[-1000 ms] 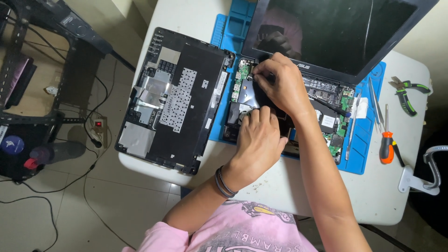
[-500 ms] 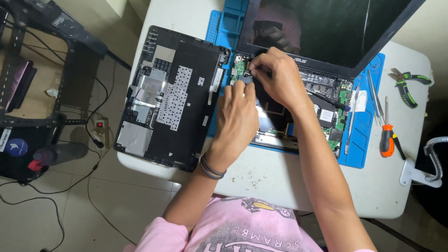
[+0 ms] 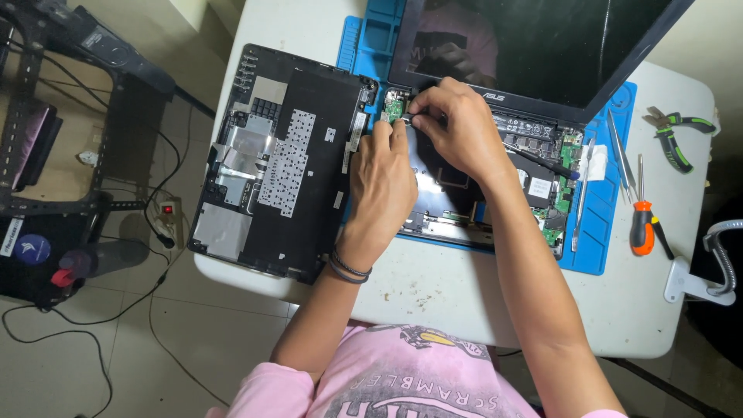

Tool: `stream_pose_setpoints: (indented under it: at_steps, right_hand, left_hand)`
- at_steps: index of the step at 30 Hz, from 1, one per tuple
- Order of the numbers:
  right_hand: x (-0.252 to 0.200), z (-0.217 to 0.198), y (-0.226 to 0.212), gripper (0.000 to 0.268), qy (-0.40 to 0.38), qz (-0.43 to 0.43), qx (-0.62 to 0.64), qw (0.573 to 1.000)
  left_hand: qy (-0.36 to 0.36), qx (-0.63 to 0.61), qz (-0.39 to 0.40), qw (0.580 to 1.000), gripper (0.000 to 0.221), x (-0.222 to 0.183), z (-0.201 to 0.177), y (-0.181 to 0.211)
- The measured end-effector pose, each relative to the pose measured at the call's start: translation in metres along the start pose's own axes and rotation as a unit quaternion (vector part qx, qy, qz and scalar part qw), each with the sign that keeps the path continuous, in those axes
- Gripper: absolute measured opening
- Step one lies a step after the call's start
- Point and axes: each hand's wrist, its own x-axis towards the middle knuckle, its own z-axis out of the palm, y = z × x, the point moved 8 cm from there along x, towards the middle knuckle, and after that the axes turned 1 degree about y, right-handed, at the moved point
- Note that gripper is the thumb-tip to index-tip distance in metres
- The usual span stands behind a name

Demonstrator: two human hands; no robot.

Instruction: Installing a battery and connecting internal ribbon cables to the motherboard of a laptop.

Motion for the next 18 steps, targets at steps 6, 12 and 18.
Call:
stream_pose_setpoints:
  at_steps: [6, 12, 18]
  right_hand:
    - [0.002, 0.001, 0.002, 0.011, 0.007, 0.01, -0.004, 1.0]
    - [0.006, -0.001, 0.002, 0.011, -0.002, 0.017, -0.003, 1.0]
    - [0.006, -0.001, 0.002, 0.011, -0.002, 0.022, 0.0, 1.0]
  left_hand:
    - [-0.002, -0.024, -0.012, 1.0, 0.055, 0.003, 0.003, -0.005]
    - [0.008, 0.052, 0.033, 0.998, 0.052, 0.0, -0.002, 0.003]
    - [0.017, 0.056, 0.034, 0.998, 0.05, 0.0, 0.003, 0.002]
